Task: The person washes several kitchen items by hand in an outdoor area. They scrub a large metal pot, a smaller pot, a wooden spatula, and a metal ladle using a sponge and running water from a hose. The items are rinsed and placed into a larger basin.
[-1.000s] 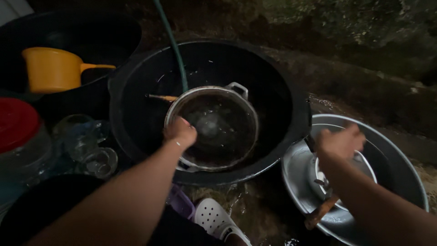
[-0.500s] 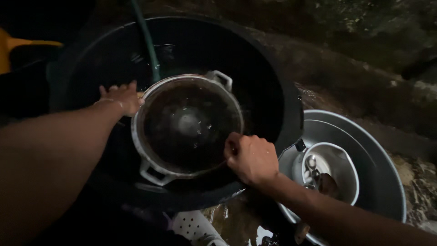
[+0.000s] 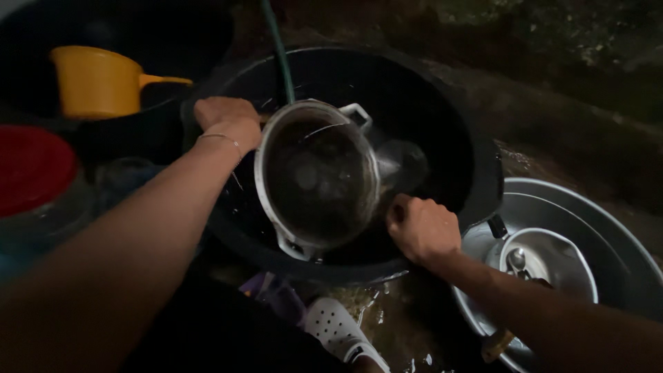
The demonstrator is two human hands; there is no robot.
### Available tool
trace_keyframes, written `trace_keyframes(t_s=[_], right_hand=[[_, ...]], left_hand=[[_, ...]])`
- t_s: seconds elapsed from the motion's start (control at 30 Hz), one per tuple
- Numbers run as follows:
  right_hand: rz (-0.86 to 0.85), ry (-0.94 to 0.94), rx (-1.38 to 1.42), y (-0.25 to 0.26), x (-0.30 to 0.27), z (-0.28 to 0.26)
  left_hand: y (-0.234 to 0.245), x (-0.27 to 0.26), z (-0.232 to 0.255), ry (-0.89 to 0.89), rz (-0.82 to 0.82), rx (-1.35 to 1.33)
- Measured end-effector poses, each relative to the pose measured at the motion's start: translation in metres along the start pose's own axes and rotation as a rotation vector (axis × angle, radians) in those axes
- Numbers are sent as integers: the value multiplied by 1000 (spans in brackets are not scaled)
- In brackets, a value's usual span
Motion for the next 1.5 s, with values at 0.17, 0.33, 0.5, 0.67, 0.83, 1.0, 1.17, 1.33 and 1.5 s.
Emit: trace_keyframes(t_s=[0.17, 0.33, 0.5, 0.67, 0.83, 1.0, 1.17, 1.33, 1.5], right_hand=[[-78, 17, 13, -7, 6, 10], [104, 137, -25, -11, 4, 11], [-285, -134, 422, -31, 46, 20], [-576, -609, 1478, -89, 110, 56], [-471, -856, 1490, -183, 173, 97], [-405, -904, 1436, -231, 199, 98], [-603, -815, 1787, -239, 181, 60], [-797, -762, 1525, -255, 177, 48], [-564, -856, 1513, -244, 197, 79]], left_hand=[[40, -28, -18, 53, 164, -23], [71, -48, -36, 27, 171, -424], [42, -68, -9, -53, -70, -529], [-45, -85, 40, -292, -498, -272], [-107, -66, 17, -208, -724, -196], [-126, -51, 25, -317, -690, -77], [-133, -53, 89, -374, -622, -358], [-149, -68, 129, -651, -595, -294], [-159, -64, 142, -723, -530, -85]])
Point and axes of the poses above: each hand's wrist, its own x-axis towards the middle knuckle, its own y-axis out of the back of the hand, z = x × y, the point moved 3 cm from there along x, towards the middle knuckle, and after that the axes turned 13 degrees about -x, right-handed, at the moved point
